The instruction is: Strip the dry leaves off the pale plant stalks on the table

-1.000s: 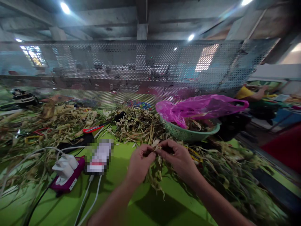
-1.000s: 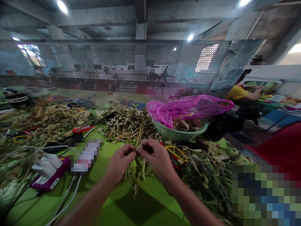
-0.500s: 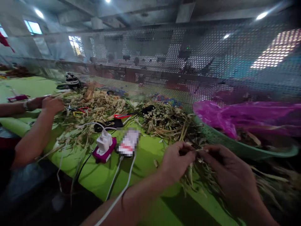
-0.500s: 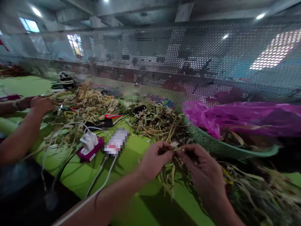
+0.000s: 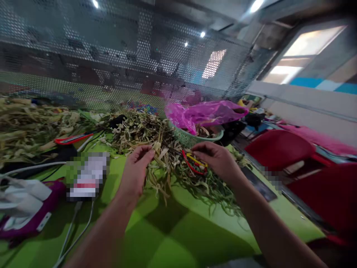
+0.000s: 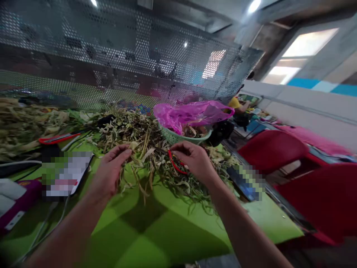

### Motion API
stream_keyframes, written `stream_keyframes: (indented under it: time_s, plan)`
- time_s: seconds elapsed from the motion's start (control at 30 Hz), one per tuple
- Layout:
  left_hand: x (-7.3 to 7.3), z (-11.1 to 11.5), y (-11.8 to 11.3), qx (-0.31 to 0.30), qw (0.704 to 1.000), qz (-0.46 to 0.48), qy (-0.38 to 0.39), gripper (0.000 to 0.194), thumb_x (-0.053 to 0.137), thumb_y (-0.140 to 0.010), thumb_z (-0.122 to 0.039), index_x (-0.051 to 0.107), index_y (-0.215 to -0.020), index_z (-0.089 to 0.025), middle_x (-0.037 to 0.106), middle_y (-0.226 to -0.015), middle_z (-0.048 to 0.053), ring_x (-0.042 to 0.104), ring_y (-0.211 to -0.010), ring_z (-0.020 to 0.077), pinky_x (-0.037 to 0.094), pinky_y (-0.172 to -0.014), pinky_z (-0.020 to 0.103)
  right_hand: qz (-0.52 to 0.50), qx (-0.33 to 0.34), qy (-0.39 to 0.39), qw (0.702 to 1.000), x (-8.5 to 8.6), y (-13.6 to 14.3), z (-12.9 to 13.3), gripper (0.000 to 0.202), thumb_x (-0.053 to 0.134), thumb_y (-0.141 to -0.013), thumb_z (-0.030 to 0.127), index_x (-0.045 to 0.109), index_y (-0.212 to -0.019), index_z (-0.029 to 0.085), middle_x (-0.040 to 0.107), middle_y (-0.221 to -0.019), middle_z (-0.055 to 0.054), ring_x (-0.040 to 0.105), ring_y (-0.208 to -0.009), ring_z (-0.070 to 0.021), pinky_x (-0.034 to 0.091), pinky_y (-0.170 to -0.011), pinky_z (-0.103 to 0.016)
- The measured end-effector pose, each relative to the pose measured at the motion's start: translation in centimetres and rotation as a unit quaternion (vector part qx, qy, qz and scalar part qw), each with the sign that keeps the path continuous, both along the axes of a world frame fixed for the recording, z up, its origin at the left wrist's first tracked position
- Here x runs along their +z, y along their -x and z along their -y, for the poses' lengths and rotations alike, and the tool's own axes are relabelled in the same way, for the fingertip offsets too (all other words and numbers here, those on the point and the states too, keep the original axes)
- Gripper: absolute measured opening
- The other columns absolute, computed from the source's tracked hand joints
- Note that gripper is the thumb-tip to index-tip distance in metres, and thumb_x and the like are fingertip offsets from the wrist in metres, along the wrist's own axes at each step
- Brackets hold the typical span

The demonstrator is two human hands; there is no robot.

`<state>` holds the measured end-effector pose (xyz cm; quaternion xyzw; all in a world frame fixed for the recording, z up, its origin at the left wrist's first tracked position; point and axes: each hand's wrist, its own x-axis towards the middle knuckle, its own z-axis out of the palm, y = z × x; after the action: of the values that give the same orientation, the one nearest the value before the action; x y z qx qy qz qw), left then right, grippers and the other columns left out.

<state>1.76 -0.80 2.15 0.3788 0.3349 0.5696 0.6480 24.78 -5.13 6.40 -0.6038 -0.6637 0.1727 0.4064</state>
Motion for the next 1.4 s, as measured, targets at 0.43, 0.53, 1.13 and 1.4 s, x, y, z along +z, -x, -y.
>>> stream_keyframes:
  time_s: [0.43,0.53,1.13,1.4]
  plan:
    - [-0.3,-0.7,0.2,0.027,0.998,0.05,0.017,0.025,0.077,-0.062,-0.026,0.065,-0.081,-0.018,0.062,-0.076,-0.003,0.054,-0.065,0.0065,0.046,-0.069,0.02,0.229,0.07,0.047,0.97,-3.4,-0.6,1.0,0.021,0.062,-0.08,0.024,0.068,-0.1,0.023,0.064,-0.094,-0.005,0.06,-0.083,-0.0186,0.044,-0.073,-0.029]
    - [0.0,-0.5,0.4,0.027,0.998,0.045,0.016,0.025,0.078,-0.062,-0.028,0.064,-0.08,-0.017,0.061,-0.07,-0.004,0.052,-0.059,0.0055,0.047,-0.069,0.021,0.234,0.066,0.056,0.968,-3.7,-0.4,0.6,0.013,0.061,-0.08,0.021,0.069,-0.09,0.022,0.063,-0.09,-0.004,0.06,-0.08,-0.0179,0.043,-0.07,-0.028]
    - [0.0,-0.5,0.5,-0.007,0.999,0.044,0.001,0.024,0.076,-0.064,-0.03,0.065,-0.082,-0.018,0.062,-0.075,-0.003,0.053,-0.065,0.0069,0.044,-0.066,0.019,-0.215,0.023,0.09,0.972,0.5,-0.2,2.5,0.021,0.065,-0.078,0.035,0.054,-0.084,0.018,0.062,-0.072,-0.001,0.054,-0.057,-0.0113,0.044,-0.055,-0.025]
    - [-0.1,-0.6,0.5,-0.02,0.998,0.062,-0.016,0.02,0.075,-0.066,-0.029,0.066,-0.08,-0.018,0.06,-0.075,-0.002,0.053,-0.069,0.0083,0.043,-0.067,0.02,-0.24,-0.02,-0.096,0.966,6.5,0.9,4.9,0.018,0.072,-0.072,0.033,0.059,-0.08,0.025,0.056,-0.07,-0.001,0.05,-0.058,-0.0134,0.041,-0.049,-0.026]
